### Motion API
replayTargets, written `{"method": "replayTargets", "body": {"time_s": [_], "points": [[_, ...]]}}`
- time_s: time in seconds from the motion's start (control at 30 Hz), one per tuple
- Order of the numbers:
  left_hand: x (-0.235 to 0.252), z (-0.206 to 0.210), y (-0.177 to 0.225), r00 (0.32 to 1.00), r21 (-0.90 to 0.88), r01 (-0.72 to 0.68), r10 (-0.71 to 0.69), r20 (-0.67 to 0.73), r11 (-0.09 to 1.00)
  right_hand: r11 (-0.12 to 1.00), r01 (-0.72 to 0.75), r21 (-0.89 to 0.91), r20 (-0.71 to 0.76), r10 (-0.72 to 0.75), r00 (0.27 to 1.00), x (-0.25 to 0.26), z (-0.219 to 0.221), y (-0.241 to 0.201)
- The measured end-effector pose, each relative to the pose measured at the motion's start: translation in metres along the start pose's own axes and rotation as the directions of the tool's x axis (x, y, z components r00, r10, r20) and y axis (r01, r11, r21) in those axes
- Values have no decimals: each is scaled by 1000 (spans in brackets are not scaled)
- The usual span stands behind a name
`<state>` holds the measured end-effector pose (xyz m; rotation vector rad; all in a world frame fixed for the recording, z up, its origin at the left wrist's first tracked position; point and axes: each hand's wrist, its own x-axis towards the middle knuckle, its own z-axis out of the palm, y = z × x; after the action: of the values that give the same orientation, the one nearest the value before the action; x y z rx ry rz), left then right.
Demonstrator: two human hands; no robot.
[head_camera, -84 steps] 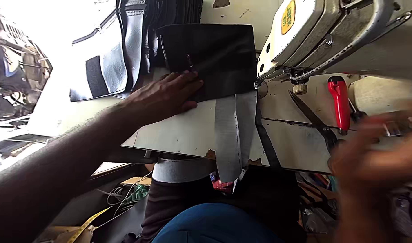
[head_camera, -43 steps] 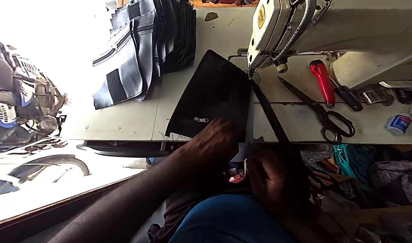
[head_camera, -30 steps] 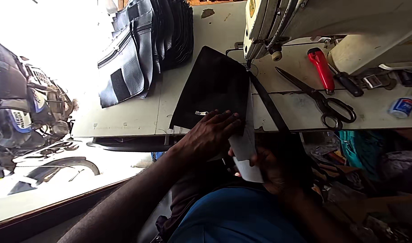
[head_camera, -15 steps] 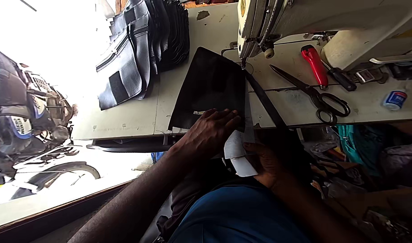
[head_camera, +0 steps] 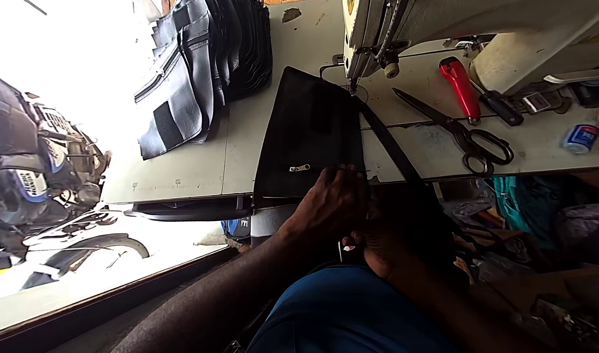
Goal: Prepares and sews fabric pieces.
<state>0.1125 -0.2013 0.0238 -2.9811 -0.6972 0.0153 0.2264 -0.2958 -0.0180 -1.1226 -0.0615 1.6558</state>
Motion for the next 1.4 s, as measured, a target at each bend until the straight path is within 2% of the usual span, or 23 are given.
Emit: {"method": "replayTargets", "body": {"time_s": [0.17, 0.33, 0.43, 0.5, 0.57, 0.6, 0.63, 0.67, 0.7, 0.73, 0.77, 0.8, 0.83, 0.9, 1.0, 1.07, 1.13, 1.23, 1.3, 1.4], "points": [[-4, 0, -4, 998, -7, -36, 36, 56, 999, 998, 7, -56, 2, -7, 1000, 2, -4, 1], [-19, -5, -29, 989, -272, -68, 101, 108, 960, 995, -6, -99, 34, 10, 999, 1, -8, -2], [-30, 1, -27, 979, -238, -90, 130, 157, 967, 993, -13, -119, 90, 24, 996, 2, -12, -4], [-34, 13, -18, 989, -136, -91, 106, 106, 986, 980, -27, -199, 109, 49, 993, 2, -12, -12], [-36, 32, -9, 996, -79, -66, 61, -62, 995, 911, -4, -413, 132, 64, 989, -2, -11, -33], [-36, 40, -7, 989, -83, -49, 37, -141, 995, 807, 60, -587, 160, 42, 986, -5, -11, -49], [-37, 46, -5, 980, -95, -36, 16, -199, 995, 613, 157, -774, 188, -13, 982, -9, -9, -67], [-37, 47, -4, 976, -108, -26, 1, -219, 994, 334, 257, -907, 216, -157, 964, -14, -8, -83], [-37, 46, -4, 977, -125, -17, -10, -214, 992, 69, 293, -953, 250, -362, 898, -16, -7, -96], [-37, 44, -3, 980, -136, -12, -15, -198, 991, -131, 269, -954, 296, -548, 782, -15, -5, -108], [-37, 41, -3, 983, -150, -9, -19, -185, 989, -267, 216, -939, 342, -668, 661, -8, -4, -118], [-37, 40, -4, 982, -172, -9, -23, -185, 985, -337, 161, -928, 365, -727, 581, 3, -1, -126], [-37, 39, -5, 978, -208, -12, -32, -205, 978, -365, 126, -922, 372, -750, 548, 17, 0, -129], [-36, 36, -11, 959, -344, -16, -83, -270, 939, -395, 92, -914, 373, -730, 573, 39, 1, -124], [-39, 24, -25, 934, -610, -24, -199, -296, 792, -441, 83, -894, 412, -732, 542, 49, -4, -101], [-44, 12, -33, 925, -736, -27, -261, -274, 676, -418, 90, -904, 405, -767, 498, 44, -8, -85], [-45, 3, -38, 918, -766, -30, -286, -276, 642, -363, 95, -927, 359, -786, 503, 34, -7, -72], [-42, 0, -36, 928, -720, -26, -250, -275, 694, -158, 147, -976, 214, -793, 570, 21, 2, -53], [-39, 5, -32, 949, -627, -19, -183, -257, 779, -32, 228, -973, 161, -803, 574, 19, 8, -46], [-35, 16, -25, 966, -463, -22, -101, -239, 886, 67, 342, -937, 157, -797, 584, 22, 15, -33]]}}
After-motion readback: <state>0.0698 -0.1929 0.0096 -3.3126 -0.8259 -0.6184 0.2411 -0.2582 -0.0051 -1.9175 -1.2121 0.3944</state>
